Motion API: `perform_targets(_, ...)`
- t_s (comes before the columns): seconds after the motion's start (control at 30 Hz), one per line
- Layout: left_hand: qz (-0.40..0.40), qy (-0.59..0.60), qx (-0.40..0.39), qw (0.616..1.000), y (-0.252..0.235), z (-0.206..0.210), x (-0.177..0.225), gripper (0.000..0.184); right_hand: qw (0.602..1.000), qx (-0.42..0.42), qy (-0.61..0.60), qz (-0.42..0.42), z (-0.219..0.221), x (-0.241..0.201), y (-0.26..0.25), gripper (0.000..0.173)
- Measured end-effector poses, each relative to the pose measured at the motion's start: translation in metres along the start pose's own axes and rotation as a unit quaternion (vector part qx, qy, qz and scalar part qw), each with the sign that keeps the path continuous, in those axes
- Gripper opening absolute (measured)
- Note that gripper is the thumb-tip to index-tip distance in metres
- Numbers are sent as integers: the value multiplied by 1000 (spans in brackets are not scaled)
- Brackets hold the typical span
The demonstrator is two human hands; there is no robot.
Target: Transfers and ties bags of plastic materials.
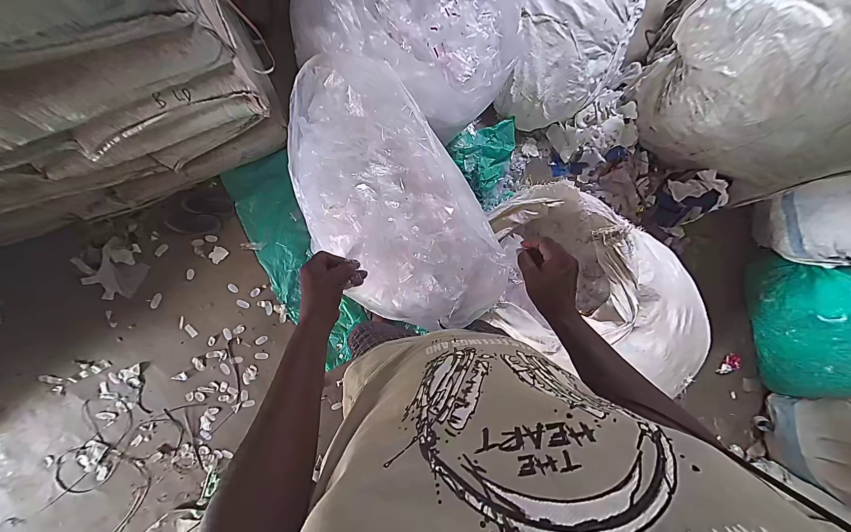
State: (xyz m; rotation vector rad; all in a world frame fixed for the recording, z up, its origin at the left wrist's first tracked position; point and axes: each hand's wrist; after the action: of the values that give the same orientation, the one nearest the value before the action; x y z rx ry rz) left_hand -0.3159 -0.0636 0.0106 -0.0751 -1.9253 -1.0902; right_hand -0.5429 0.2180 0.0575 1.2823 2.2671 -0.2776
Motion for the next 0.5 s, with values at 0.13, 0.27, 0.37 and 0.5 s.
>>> perform_targets(0.13, 14, -9, -27, 999, -11, -1, -29, 32, 986, -164, 38, 9, 21, 19, -5, 25)
perform_targets(0.27, -28, -31, -26, 999, -9, 7, -22, 38, 935, -345, 40, 76, 38, 34, -3, 35)
perform_targets(0.37, -47, -90, -14, 995, -7, 7, -23, 25, 929, -344, -47, 127, 34, 55, 10, 29)
perform_targets(0.5, -49, -215, -11, 975, -9, 10, -22, 31, 902, -330, -131, 246, 19, 93, 29, 33)
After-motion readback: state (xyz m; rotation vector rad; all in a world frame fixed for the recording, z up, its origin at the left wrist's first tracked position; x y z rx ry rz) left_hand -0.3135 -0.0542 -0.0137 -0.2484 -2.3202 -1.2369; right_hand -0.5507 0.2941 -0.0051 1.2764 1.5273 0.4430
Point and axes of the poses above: each hand's wrist, its own y-axis away from the middle knuckle, its own z-axis out of the palm, x = y × z, and after that the axes turned 5 degrees about -y, right-handed
